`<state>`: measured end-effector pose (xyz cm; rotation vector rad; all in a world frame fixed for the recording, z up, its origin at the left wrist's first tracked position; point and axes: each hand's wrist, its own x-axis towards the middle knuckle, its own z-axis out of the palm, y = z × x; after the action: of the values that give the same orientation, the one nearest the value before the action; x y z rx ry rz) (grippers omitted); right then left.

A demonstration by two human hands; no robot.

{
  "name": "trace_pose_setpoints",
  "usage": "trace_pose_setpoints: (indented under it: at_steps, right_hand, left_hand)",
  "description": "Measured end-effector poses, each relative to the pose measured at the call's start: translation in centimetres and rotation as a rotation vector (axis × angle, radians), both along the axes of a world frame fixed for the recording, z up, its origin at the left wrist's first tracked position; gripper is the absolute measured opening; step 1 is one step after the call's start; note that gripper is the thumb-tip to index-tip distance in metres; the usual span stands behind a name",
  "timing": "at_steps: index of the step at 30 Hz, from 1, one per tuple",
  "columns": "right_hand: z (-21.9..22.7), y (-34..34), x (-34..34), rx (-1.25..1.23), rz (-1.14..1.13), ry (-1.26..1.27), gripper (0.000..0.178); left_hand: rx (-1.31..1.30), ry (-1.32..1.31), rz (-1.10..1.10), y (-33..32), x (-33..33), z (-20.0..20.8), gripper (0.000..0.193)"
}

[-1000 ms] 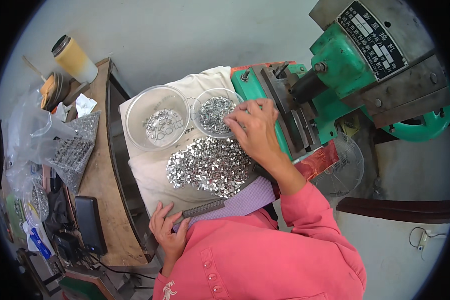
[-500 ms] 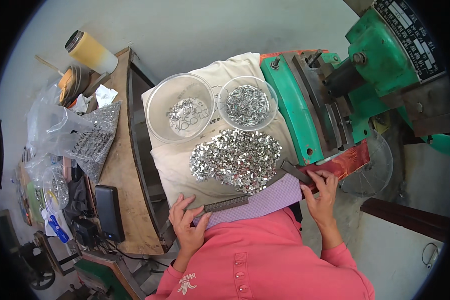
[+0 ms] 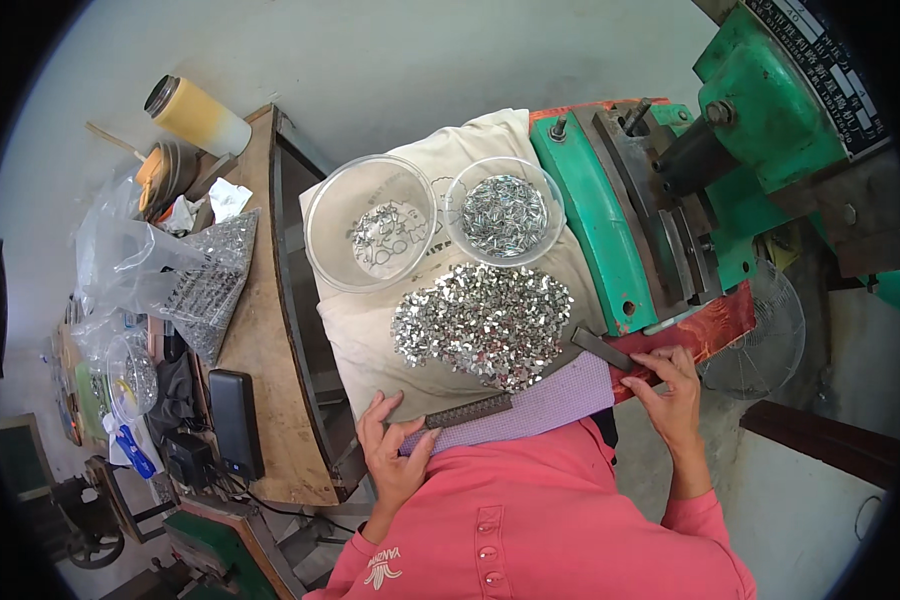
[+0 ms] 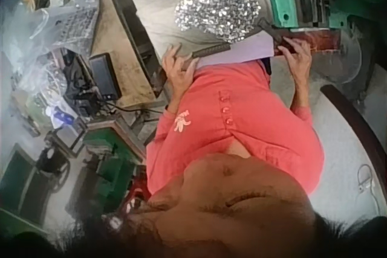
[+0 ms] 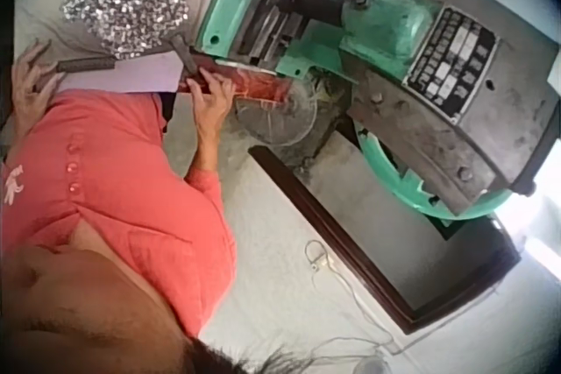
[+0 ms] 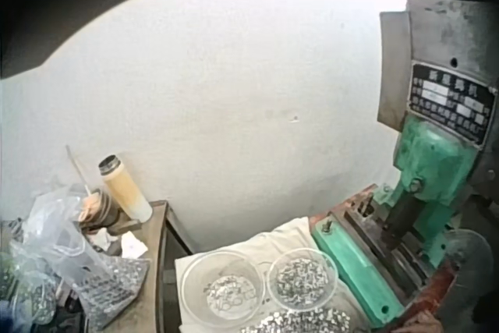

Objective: The person assembles small metal components by hand, picking up a base piece and a pin from a pile and inserting them into a purple grid. They then use a green manual press machine to secure the parts together. The process involves repetitive picking, placing, and pressing actions.

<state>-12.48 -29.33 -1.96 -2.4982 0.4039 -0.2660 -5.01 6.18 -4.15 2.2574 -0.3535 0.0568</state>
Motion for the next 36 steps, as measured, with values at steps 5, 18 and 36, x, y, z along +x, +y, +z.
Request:
trace_pose_setpoints:
  at_steps: [5,18,36]
  right_hand:
    - [-0.7,0.1,0.1,0.087,-0.037,0.016,0.038]
    - [0.2,1.6,2.0,0.031,0.019,0.005,0.032]
    - [2.9,6.1,3.8,0.214,0.182,-0.049,0.029]
  left_hand:
    - [-0.014,0.032,0.011,-0.1,-0.1,0.1,0.024]
    - [-0.041,0.030,0.009,0.1,-0.1,-0.5,0.027]
    - [0.000,-0.080,-0.052,0.4,-0.3,-1.3,0.029]
